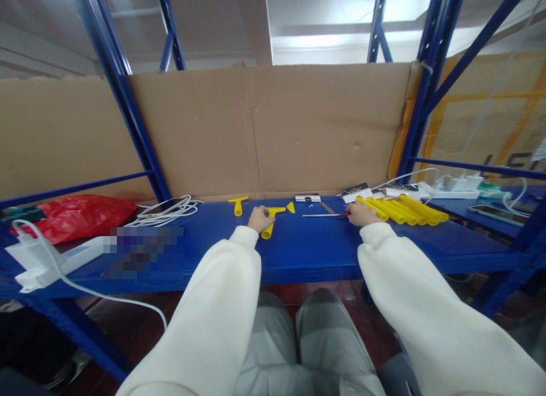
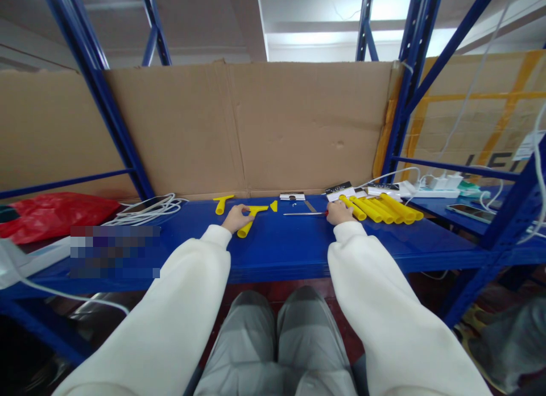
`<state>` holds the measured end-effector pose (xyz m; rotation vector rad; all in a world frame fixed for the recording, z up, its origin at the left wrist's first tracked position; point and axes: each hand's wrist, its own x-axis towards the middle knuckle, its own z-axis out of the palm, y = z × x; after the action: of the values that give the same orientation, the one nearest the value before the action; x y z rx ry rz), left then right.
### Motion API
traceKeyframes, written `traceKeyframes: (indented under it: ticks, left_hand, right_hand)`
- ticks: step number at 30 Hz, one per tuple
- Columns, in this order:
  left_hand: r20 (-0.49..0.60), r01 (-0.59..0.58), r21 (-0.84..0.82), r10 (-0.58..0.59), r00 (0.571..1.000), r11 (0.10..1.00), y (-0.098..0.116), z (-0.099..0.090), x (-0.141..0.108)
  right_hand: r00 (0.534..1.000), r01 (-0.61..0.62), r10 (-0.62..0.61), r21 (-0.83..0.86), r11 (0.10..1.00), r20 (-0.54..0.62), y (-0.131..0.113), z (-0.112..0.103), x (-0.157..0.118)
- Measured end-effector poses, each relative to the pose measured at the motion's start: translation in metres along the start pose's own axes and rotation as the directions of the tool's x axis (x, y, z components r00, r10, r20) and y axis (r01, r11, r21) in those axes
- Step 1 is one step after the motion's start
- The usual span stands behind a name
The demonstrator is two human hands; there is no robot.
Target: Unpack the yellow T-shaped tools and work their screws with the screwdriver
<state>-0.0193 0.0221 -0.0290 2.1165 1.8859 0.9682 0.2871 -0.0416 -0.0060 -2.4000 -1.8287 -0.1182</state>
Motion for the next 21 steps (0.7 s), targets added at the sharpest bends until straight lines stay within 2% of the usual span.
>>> traceKeyframes:
  ticks: [5, 10, 17, 21]
  left_hand:
    - [-0.077, -0.009, -0.025, 0.007, 0.997, 1.000, 0.000, -0.001, 0.001]
    - [-0.095, -0.020, -0.027, 0.017, 0.995, 0.999, 0.004, -0.005, -0.003]
    - [-0.123, -0.055, -0.030, 0.051, 0.991, 0.998, 0.006, -0.008, -0.005]
    - [-0.109, -0.096, -0.026, 0.092, 0.990, 0.995, 0.007, -0.008, -0.005]
  right_hand:
    - [0.999, -0.036, 0.036, -0.011, 0.999, -0.021, -0.002, 0.001, 0.001]
    - [0.991, -0.061, 0.056, -0.042, 0.997, -0.118, -0.003, 0.007, 0.006]
    - [0.975, 0.043, -0.057, -0.066, 0.997, -0.215, -0.009, 0.011, 0.005]
    - [0.980, 0.079, -0.090, -0.068, 0.995, -0.179, -0.013, 0.007, 0.009]
